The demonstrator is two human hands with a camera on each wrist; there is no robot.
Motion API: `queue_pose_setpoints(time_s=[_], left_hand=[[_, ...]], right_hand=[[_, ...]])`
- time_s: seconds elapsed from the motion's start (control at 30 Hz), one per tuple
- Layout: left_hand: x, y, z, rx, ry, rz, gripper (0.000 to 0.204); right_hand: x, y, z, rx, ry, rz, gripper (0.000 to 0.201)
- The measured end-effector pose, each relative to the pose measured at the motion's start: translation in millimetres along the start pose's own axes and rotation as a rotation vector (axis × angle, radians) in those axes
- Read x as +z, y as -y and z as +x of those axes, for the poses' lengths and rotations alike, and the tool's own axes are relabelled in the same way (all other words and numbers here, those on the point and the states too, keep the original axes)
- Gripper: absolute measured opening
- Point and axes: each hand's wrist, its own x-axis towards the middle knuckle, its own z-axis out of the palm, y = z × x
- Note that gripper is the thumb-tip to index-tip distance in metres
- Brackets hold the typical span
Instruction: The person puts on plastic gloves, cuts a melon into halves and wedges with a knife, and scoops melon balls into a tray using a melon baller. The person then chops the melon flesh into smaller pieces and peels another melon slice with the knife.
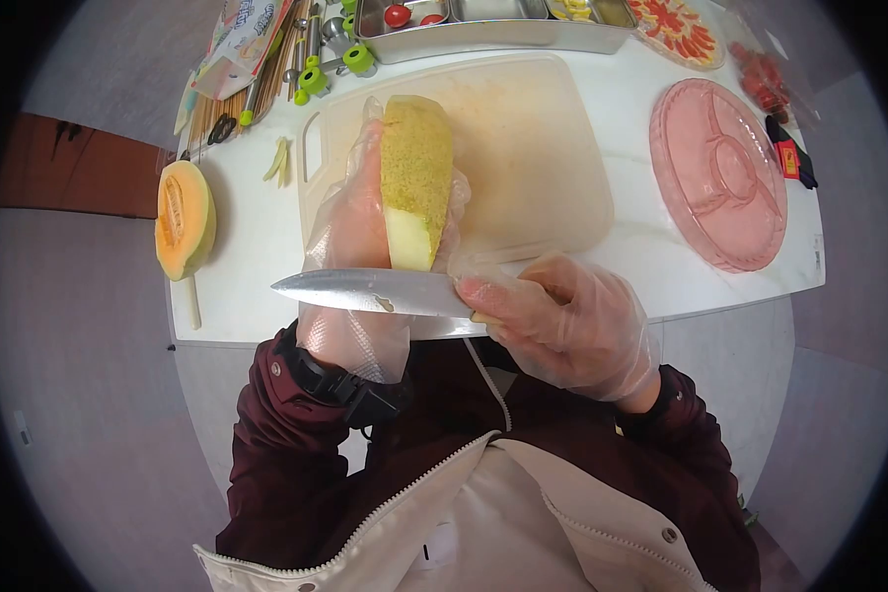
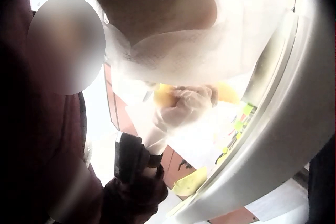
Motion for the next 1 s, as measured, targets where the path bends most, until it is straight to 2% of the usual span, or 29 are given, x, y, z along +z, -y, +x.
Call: queue_pose_setpoints(time_s=[0.07, 0.1, 0.27, 0.6, 0.67, 0.7, 0.77, 0.83, 1.0], left_hand=[[9, 1, -13, 0.215, -0.005, 0.439, 0.047], [10, 1, -16, 0.214, -0.005, 0.439, 0.047], [6, -3, -23, 0.431, 0.061, 0.921, 0.060], [-11, -5, -22, 0.624, 0.246, 1.115, 0.046], [-5, -10, -29, 0.381, 0.162, 1.020, 0.051], [-7, -10, -28, 0.381, 0.164, 1.020, 0.051], [-11, -11, -26, 0.694, 0.245, 1.362, 0.053], [-10, -10, -26, 0.669, 0.232, 1.347, 0.055], [-6, -7, -30, 0.562, 0.180, 1.297, 0.065]], right_hand=[[-3, 1, -1, 0.035, 0.043, -0.014, 0.054], [-4, 1, -1, 0.038, 0.041, -0.029, 0.054], [-9, -1, -1, 0.038, 0.031, -0.064, 0.055], [-2, -14, 1, -0.055, -0.093, -0.083, 0.068], [-3, -15, 1, -0.069, -0.101, -0.068, 0.069], [-6, -15, 0, -0.065, -0.079, -0.072, 0.069], [-14, -11, -3, -0.061, -0.056, -0.077, 0.068], [-22, -3, -3, 0.030, 0.060, -0.141, 0.056], [-20, -2, -1, 0.025, 0.023, -0.152, 0.055]])
